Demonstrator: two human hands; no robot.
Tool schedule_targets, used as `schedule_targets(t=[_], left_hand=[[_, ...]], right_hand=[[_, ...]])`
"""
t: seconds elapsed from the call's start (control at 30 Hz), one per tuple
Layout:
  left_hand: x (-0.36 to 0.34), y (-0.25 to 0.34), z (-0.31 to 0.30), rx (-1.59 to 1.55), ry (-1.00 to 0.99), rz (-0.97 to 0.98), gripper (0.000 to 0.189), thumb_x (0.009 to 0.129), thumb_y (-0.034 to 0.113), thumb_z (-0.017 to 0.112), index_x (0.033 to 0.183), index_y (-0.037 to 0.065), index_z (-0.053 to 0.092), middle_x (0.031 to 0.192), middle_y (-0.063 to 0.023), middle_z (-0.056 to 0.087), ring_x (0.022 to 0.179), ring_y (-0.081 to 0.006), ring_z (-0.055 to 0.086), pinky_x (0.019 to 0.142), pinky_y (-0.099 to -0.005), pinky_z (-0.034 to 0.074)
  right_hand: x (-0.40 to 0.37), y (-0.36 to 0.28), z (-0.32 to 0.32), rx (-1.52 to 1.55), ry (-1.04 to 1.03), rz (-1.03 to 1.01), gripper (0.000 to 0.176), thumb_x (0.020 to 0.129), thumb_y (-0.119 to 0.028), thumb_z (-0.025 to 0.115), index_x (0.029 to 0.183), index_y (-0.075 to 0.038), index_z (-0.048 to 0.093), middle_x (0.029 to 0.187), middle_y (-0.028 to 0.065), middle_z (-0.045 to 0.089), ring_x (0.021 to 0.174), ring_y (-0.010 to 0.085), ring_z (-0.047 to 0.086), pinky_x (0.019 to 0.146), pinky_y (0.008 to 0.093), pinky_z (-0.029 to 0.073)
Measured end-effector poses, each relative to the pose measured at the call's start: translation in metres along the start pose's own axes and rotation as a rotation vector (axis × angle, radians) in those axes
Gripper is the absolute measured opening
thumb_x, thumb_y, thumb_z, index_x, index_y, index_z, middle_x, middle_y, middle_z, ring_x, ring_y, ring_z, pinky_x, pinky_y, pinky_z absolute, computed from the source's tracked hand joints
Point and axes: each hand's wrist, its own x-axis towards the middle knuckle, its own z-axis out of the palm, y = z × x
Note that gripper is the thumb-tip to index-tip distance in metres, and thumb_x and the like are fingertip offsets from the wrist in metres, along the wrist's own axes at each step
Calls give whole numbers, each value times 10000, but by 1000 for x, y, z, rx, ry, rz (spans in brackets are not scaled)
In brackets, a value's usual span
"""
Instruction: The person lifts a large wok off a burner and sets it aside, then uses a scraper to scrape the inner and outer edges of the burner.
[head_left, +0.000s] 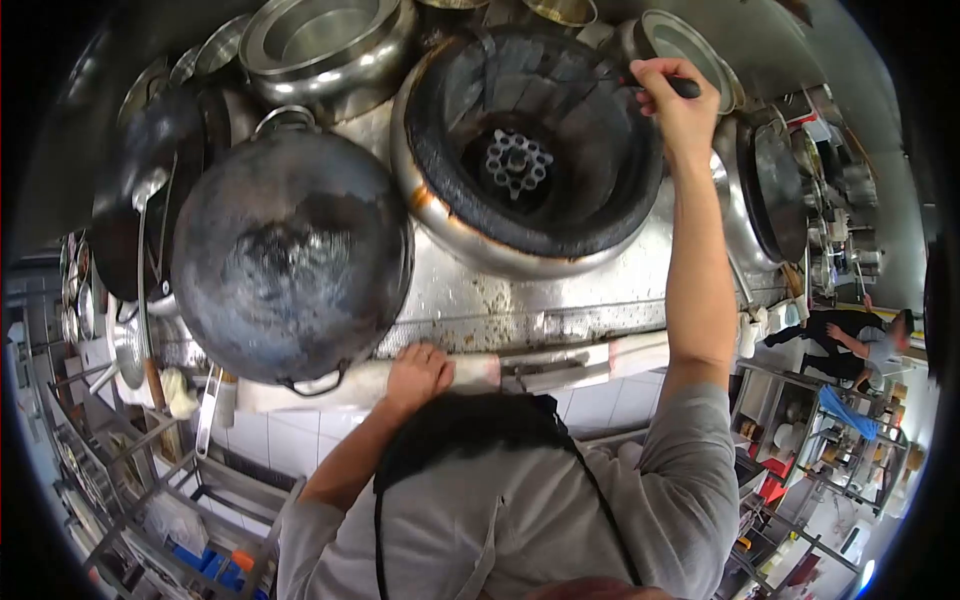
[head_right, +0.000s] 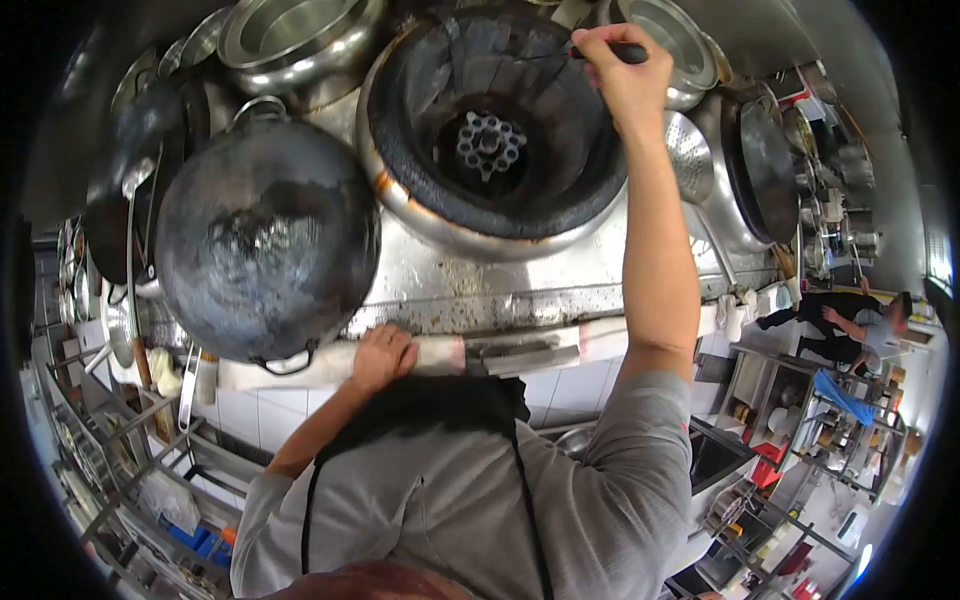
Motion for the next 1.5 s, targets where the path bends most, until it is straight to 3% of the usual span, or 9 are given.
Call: schedule_targets(t=[0.33, 0.63, 0.73, 0.87, 1.0, 1.17, 1.3, 1.4, 1.5], left_hand=[[-10, -12, 12, 61, -148, -28, 311, 867, 366, 714, 1098, 170, 643, 935, -41, 590, 857, -257, 604, 700, -422, 499], [-3, -12, 5, -28, -173, -95, 361, 842, 402, 744, 1096, 162, 653, 876, -17, 586, 800, -231, 601, 652, -402, 476], [-1, -12, 3, -42, -190, -125, 366, 846, 404, 746, 1104, 158, 664, 890, -23, 602, 810, -236, 614, 658, -411, 481], [-8, -11, 6, -23, -204, -132, 378, 827, 404, 763, 1097, 155, 675, 926, -30, 619, 805, -237, 619, 642, -409, 478], [-10, -14, 6, -14, -200, -126, 392, 817, 410, 768, 1095, 150, 676, 936, -37, 617, 792, -238, 621, 632, -407, 476], [-3, -14, 5, -5, -181, -104, 398, 803, 402, 772, 1094, 149, 673, 911, -41, 605, 777, -247, 622, 621, -422, 476], [-6, -11, 7, -14, -190, -122, 407, 797, 411, 771, 1092, 150, 670, 914, -40, 609, 781, -253, 624, 632, -436, 480], [-6, -18, 5, -33, -176, -101, 409, 798, 418, 770, 1087, 148, 666, 910, -41, 607, 777, -251, 622, 636, -437, 481], [-8, -14, 4, -36, -185, -109, 403, 802, 411, 773, 1085, 145, 664, 914, -44, 608, 776, -250, 622, 640, -437, 481]], right_hand=[[142, 85, 91, -28, -71, 83, 95, 823, -95, 776, 840, -22, 717, 715, 34, 686, 562, 82, 602, 485, 233, 464], [199, 177, 150, -75, -161, 94, 116, 733, -95, 781, 730, -21, 693, 638, 54, 661, 527, 118, 618, 488, 284, 476], [206, 139, 148, 1, -111, 176, 119, 722, -103, 778, 754, -14, 705, 658, 62, 674, 541, 119, 622, 526, 278, 498], [203, 173, 153, -293, -132, -43, 104, 733, -120, 776, 736, -37, 712, 680, 69, 690, 534, 123, 609, 504, 293, 489], [222, 126, 130, -78, -60, 52, 100, 781, -66, 748, 724, -30, 674, 710, 71, 708, 514, 90, 564, 460, 241, 416], [215, 119, 122, -227, -74, 166, 75, 793, -30, 705, 741, -26, 652, 741, 96, 736, 465, 74, 512, 417, 228, 372], [196, 73, 97, 12, 79, -50, 64, 736, -17, 710, 700, -9, 658, 658, 79, 692, 472, 100, 553, 442, 254, 427], [194, 153, 104, -95, 51, -62, 76, 754, -13, 714, 709, -2, 653, 676, 85, 705, 495, 90, 563, 452, 236, 429], [187, 132, 99, -25, 58, -5, 69, 799, -25, 709, 744, -11, 669, 782, 84, 732, 600, 96, 618, 460, 231, 437]])
